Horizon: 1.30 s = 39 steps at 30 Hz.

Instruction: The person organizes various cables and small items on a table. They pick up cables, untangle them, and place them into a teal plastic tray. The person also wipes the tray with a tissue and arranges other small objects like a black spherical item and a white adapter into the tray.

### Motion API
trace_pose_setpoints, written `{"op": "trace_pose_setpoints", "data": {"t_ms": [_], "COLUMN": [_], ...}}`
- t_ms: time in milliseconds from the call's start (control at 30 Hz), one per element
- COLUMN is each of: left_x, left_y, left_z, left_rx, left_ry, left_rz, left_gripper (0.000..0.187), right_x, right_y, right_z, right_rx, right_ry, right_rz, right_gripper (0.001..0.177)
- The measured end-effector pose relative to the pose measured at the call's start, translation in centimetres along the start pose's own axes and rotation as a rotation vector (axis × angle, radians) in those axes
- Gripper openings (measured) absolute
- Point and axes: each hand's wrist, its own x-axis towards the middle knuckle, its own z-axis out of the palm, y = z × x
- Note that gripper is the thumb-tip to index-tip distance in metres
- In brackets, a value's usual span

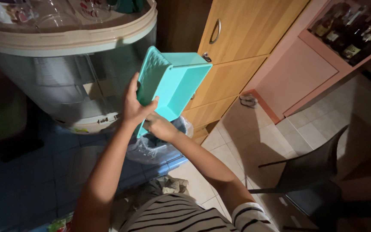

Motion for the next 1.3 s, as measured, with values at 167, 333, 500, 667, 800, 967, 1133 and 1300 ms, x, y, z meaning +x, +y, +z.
{"op": "trace_pose_setpoints", "data": {"t_ms": [167, 333, 500, 667, 800, 967, 1133, 1300], "left_x": [-0.4, -0.5, -0.4, -0.2, -0.4, -0.1, -0.3, -0.5], "left_y": [0.9, 2.4, 3.2, 3.8, 3.5, 2.5, 2.0, 1.4], "left_z": [-1.6, -1.8, -0.8, 0.0, 0.0, 0.3, 0.3, -0.2], "left_rx": [0.171, 0.209, 0.27, 0.24, 0.202, 0.229, 0.186, 0.221], "left_ry": [-0.009, -0.013, -0.026, -0.07, -0.075, -0.093, -0.115, -0.107], "left_rz": [0.087, 0.104, 0.233, 0.256, 0.25, 0.246, 0.216, 0.175], "left_gripper": [0.09, 0.088, 0.086, 0.084, 0.082, 0.087, 0.089, 0.09], "right_x": [-0.8, -2.5, -2.2, -2.5, -2.7, -1.8, -2.1, -6.1], "right_y": [1.1, 4.8, 7.5, 6.6, 6.4, 3.0, 4.7, 9.5], "right_z": [-1.3, -2.2, 1.5, 1.4, -0.3, -1.5, 1.4, 2.0], "right_rx": [0.001, -0.121, 0.063, 0.252, 0.002, 0.3, 0.335, -0.012], "right_ry": [0.063, 0.092, 0.192, 0.19, 0.075, 0.063, 0.163, -0.059], "right_rz": [0.144, 0.285, 0.834, 0.526, 0.507, 0.719, 0.563, 0.33], "right_gripper": [0.029, 0.028, 0.033, 0.043, 0.042, 0.048, 0.039, 0.047]}}
